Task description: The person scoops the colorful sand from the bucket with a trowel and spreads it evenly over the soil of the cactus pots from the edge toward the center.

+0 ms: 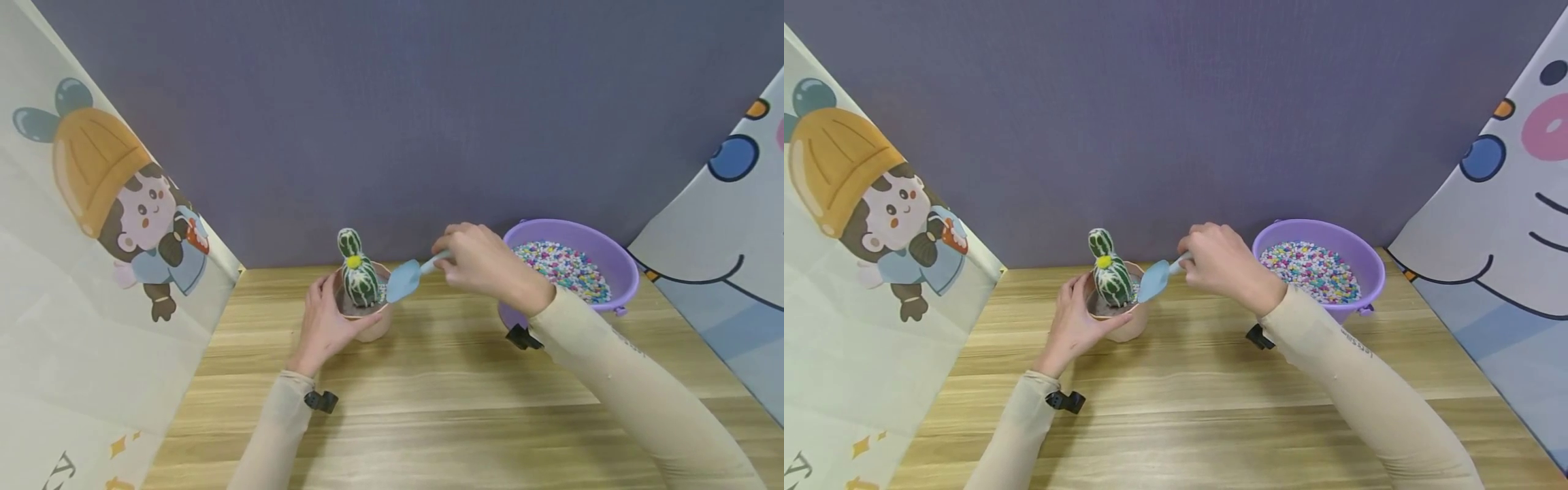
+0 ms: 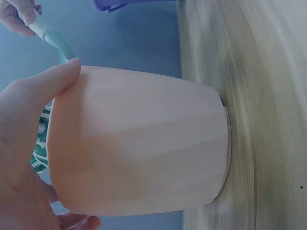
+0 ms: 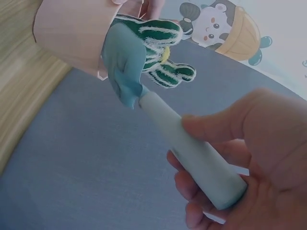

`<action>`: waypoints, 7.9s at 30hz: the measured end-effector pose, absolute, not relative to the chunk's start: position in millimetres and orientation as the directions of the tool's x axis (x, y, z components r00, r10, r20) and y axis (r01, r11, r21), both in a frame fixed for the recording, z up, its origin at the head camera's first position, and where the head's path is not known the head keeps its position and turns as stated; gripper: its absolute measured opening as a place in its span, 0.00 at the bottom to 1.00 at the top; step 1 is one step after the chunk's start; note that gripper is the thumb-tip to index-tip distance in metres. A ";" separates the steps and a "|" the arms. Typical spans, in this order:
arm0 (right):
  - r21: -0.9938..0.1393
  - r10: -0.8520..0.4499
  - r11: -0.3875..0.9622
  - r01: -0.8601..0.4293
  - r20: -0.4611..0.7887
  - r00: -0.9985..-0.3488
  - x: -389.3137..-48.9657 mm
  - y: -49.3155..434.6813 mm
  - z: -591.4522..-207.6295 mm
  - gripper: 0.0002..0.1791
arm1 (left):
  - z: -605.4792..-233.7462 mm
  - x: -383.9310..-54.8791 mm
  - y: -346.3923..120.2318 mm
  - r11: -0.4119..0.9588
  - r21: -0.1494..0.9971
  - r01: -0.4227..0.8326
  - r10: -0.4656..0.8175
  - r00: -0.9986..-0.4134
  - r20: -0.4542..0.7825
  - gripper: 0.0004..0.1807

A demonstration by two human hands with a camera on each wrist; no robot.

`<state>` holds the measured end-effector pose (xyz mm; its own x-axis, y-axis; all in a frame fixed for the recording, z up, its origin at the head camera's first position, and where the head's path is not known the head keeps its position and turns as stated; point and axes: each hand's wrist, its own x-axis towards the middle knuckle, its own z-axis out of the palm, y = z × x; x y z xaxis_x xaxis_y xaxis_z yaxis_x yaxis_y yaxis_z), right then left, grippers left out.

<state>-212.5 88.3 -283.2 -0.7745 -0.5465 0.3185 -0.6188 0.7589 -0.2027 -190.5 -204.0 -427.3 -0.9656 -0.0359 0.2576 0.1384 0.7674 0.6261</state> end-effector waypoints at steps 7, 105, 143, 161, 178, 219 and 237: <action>-0.273 -0.525 0.757 -0.594 0.287 -0.801 -217.7 94.3 -286.4 0.10 | -429.1 -190.9 -202.2 0.760 0.633 0.144 -0.042 -0.962 0.269 0.69; -0.342 -0.023 0.924 -0.170 0.394 -0.919 -179.3 382.4 -337.5 0.15 | -412.1 -195.7 42.9 0.575 0.639 0.512 0.341 -0.859 0.382 0.53; -0.313 -0.175 0.894 -0.321 0.414 -0.893 -206.7 324.8 -342.0 0.12 | -403.0 -211.5 34.4 0.565 0.681 0.465 0.314 -0.885 0.344 0.51; -0.309 -0.140 0.918 -0.249 0.335 -0.932 -187.9 338.4 -338.8 0.17 | -406.1 -212.3 39.2 0.552 0.708 0.441 0.324 -0.895 0.306 0.52; -0.422 -0.017 0.888 -0.182 0.367 -0.930 -177.9 350.8 -338.5 0.18 | -405.8 -214.9 36.8 0.544 0.717 0.435 0.317 -0.898 0.304 0.52; -0.333 -0.017 0.933 -0.136 0.336 -0.942 -178.3 355.4 -336.5 0.18 | -408.1 -215.4 38.8 0.553 0.697 0.456 0.327 -0.888 0.322 0.53; -0.356 -0.116 0.897 -0.261 0.380 -0.918 -190.5 336.7 -343.0 0.15 | -410.6 -214.6 37.3 0.552 0.700 0.454 0.318 -0.890 0.327 0.52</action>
<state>-190.5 336.7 -343.0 -0.9176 -0.1160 0.3801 -0.2609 0.8973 -0.3561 -214.6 37.3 -410.6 -0.8900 0.3175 0.3271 0.4540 0.5515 0.6998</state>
